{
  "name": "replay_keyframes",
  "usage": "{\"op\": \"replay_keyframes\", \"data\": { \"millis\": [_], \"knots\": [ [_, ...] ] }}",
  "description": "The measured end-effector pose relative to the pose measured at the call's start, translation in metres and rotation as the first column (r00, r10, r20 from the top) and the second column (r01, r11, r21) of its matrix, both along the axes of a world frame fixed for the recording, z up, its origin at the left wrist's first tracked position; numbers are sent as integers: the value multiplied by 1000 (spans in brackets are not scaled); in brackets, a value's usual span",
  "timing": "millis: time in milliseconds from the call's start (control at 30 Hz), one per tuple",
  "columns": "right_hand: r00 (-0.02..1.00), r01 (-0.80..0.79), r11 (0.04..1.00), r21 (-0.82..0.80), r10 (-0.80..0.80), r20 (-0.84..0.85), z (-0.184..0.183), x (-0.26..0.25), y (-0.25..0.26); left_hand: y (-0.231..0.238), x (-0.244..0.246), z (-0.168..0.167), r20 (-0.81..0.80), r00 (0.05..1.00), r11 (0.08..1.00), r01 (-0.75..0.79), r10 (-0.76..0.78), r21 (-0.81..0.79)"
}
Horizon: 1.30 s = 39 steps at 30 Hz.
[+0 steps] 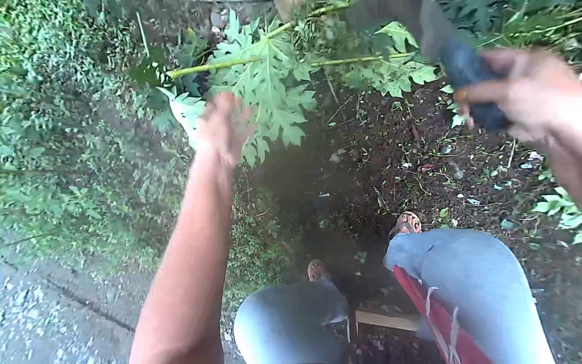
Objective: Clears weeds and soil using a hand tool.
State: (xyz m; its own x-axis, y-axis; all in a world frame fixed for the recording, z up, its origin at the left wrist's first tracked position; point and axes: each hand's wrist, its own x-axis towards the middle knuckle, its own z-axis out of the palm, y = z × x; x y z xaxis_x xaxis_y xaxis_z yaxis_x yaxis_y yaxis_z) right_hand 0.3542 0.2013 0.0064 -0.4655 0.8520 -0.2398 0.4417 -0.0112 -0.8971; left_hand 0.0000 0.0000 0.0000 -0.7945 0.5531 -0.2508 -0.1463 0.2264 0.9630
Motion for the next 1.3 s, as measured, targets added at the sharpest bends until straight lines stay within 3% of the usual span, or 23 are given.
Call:
{"op": "replay_keyframes", "data": {
  "millis": [67,133,267,333,400,467,600,700,833,933,1033,1100,1167,1300],
  "knots": [
    [998,46,986,-161,-39,42,-37,27,-34,-64,13,-36,73,997,996,-21,27,-85],
    [995,35,957,-286,-8,95,-75,50,-61,-129,29,-71,47,996,985,-65,74,-161],
    [987,71,863,-500,12,160,-117,67,-106,-251,61,-136,-354,935,940,-127,7,-316],
    [987,149,787,-599,-78,143,-121,61,-120,-291,91,-146,-502,863,907,-167,-55,-386],
    [967,247,656,-714,-213,139,-117,47,-129,-316,123,-150,-549,828,873,-182,-112,-453],
    [949,296,553,-779,-264,173,-116,28,-132,-327,146,-156,-570,807,850,-188,-152,-492],
    [929,325,446,-834,-315,193,-138,-23,-112,-324,158,-165,-664,725,838,-238,-183,-491],
    [911,348,515,-783,-385,152,-168,-52,-94,-327,156,-164,-670,724,865,-220,-165,-451],
    [871,295,678,-674,-481,-102,-187,-76,-86,-352,166,-170,-666,728,888,-187,-161,-420],
    [916,241,766,-597,-382,-122,-192,-68,-95,-359,169,-177,-773,607,902,-208,-186,-380],
    [958,274,722,-635,-265,112,-206,-36,-107,-359,167,-181,-847,418,895,-147,-329,-420],
    [934,356,679,-641,-287,215,-225,-13,-121,-360,164,-182,-845,348,886,-76,-406,-458],
    [913,404,656,-637,-327,243,-245,8,-131,-361,160,-183,-827,362,882,-30,-430,-471],
    [745,581,535,-614,-653,135,-281,16,-152,-359,159,-178,-805,419,882,-19,-420,-470]
  ]
}}
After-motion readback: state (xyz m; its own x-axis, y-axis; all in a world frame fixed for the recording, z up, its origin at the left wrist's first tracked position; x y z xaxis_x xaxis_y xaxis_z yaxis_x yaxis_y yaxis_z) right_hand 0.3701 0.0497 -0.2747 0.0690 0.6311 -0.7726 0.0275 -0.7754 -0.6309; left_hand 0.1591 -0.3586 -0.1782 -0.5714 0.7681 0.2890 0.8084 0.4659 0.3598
